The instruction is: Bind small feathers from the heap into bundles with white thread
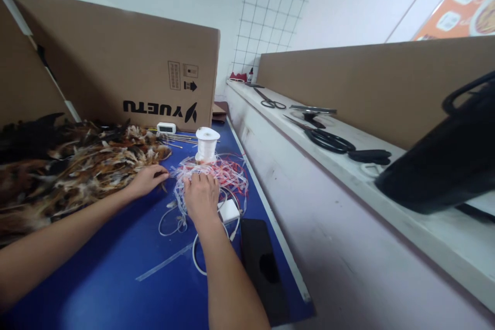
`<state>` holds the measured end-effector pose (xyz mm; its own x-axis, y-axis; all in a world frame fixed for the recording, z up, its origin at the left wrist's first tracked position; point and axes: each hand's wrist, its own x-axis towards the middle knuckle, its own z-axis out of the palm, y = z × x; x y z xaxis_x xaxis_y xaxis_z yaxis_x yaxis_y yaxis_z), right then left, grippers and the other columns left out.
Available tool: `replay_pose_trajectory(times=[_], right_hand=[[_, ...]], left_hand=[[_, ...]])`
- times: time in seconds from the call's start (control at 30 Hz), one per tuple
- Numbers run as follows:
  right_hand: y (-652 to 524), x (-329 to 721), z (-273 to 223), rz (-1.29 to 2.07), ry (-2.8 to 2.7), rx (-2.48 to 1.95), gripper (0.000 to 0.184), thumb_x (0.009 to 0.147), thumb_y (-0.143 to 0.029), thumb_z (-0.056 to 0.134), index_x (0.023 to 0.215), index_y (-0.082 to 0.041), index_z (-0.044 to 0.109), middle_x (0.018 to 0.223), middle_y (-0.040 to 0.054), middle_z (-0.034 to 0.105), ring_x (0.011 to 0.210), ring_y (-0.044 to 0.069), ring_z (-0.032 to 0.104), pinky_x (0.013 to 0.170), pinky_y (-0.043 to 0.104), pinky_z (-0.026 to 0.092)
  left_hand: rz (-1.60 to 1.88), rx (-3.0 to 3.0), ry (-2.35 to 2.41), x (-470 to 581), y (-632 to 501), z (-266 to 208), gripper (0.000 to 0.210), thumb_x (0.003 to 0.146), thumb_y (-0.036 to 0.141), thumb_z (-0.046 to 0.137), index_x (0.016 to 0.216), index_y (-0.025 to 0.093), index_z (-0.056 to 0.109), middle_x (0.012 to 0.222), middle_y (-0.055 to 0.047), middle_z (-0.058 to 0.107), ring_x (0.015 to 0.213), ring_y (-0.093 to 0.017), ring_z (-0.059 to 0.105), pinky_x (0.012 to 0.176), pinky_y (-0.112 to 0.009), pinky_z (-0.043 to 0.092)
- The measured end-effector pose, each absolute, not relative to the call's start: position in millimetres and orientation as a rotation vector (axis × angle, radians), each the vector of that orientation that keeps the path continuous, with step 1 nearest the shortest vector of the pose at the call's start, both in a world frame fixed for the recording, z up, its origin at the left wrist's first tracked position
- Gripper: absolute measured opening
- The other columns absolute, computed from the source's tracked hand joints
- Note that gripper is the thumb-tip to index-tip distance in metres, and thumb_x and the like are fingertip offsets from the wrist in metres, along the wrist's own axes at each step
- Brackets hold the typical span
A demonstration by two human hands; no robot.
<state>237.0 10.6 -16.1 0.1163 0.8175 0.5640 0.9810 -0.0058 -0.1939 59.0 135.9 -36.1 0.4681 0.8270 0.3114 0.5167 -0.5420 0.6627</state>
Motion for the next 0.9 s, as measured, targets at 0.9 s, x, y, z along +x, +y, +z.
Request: replay_pose_trajectory(times=[0.9], right_hand=[[10, 230, -13, 0.088, -1.645, -1.563, 0.011, 0.085, -0.015, 0.055, 0.09, -0.018, 0.065, 0.088, 0.0054, 0.067, 0.083, 0.018, 0.061, 0.081, 0.03, 0.046]], left_hand=[[0.915, 1.294, 1.042, 33, 121, 3, 0.023, 0.062, 0.031, 0.077, 0.071, 0.016, 0.061, 0.068, -0.005, 0.069, 0.066, -0.017, 0.066, 0.058, -0.024, 0.049]])
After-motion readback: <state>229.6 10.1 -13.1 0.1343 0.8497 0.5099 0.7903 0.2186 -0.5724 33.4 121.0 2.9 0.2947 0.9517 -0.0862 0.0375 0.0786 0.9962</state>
